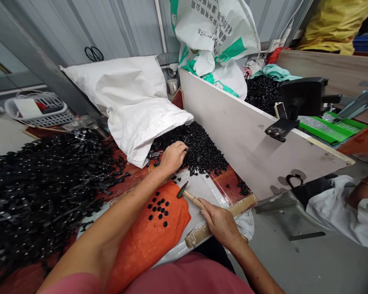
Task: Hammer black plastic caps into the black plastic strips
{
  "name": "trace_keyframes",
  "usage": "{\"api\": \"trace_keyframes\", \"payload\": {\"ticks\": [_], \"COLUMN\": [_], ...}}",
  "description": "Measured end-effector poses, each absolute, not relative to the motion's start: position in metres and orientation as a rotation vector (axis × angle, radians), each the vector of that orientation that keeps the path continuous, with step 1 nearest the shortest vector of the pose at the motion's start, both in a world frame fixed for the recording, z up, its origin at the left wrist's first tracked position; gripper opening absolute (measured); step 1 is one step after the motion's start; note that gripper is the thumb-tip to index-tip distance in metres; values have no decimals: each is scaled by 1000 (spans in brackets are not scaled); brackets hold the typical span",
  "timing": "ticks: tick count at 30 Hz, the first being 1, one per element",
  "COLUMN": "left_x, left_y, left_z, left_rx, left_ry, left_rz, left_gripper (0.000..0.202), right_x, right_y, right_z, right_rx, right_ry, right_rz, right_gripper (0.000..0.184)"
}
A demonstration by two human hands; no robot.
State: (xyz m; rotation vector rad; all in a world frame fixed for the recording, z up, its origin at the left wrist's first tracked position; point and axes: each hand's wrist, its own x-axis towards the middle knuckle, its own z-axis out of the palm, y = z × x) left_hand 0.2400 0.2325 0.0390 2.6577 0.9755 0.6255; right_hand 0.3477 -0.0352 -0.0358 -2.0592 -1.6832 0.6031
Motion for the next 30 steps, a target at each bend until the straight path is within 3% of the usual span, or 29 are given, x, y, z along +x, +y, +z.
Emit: {"api": "trace_keyframes", "payload": {"ticks": [4, 10, 20, 30], "left_x": [200, 124, 34, 11], "left_y": [228, 183, 112, 75], "left_z": [71, 91, 37, 6], "left_rx": [1915, 1385, 1566, 1245], "left_ry": [883, 868, 1086, 1185], "left_rz": [818, 717, 602, 622], "left_gripper": [17, 47, 48, 44], "right_x": [349, 354, 355, 357], "right_y": [-36, -34, -31, -32], "right_z": [-39, -46, -42, -42], "right_rx": [-2099, -2154, -2217, -2243], "right_ry": [-1689, -1734, -1770, -1785], "right_rz": [573, 535, 460, 439], "right_gripper": [47, 48, 48, 50]}}
